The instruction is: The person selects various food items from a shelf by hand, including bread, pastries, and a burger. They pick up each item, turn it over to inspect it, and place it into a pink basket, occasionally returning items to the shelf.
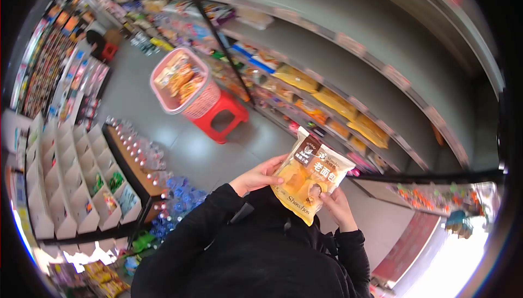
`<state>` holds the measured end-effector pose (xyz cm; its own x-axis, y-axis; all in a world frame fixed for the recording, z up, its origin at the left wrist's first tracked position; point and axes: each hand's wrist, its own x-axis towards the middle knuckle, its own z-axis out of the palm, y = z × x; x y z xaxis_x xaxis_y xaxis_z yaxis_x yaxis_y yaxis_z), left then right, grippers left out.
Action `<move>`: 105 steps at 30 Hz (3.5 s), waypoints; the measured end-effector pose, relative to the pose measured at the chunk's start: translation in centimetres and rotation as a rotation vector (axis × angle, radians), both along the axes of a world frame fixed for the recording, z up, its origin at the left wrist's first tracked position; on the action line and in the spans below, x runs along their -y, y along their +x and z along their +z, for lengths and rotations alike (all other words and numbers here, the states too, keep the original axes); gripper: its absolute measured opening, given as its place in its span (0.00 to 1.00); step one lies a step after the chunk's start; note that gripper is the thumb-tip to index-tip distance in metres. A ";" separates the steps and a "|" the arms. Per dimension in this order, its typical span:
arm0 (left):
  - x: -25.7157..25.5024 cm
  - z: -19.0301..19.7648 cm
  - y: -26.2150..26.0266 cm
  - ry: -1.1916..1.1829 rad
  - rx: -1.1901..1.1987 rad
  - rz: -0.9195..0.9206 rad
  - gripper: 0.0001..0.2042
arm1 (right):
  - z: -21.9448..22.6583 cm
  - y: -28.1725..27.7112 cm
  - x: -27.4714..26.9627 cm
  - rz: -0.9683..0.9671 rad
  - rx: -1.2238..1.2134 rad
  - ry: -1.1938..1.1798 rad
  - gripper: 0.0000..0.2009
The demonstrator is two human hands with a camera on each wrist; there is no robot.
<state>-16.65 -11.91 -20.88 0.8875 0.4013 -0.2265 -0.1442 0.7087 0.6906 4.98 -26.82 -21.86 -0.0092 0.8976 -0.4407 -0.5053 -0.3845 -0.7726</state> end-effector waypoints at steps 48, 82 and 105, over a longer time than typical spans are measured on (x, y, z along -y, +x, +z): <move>-35.8 -9.5 -31.1 0.950 -1.115 1.068 0.23 | -5.2 -31.7 -49.4 0.866 0.823 0.598 0.21; -7.6 -4.3 22.0 1.481 -0.330 -0.347 0.24 | -5.7 8.8 0.6 -0.529 1.136 -0.182 0.24; -9.0 -10.3 31.2 1.164 -0.436 -0.338 0.16 | -10.7 23.1 -7.3 -0.212 1.139 -0.554 0.14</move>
<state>14.56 -2.89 -31.14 0.9249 0.3283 -0.1921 0.3161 -0.3827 0.8681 28.05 -19.55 -32.54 0.7367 0.5310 -0.4187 0.2415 -0.7849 -0.5706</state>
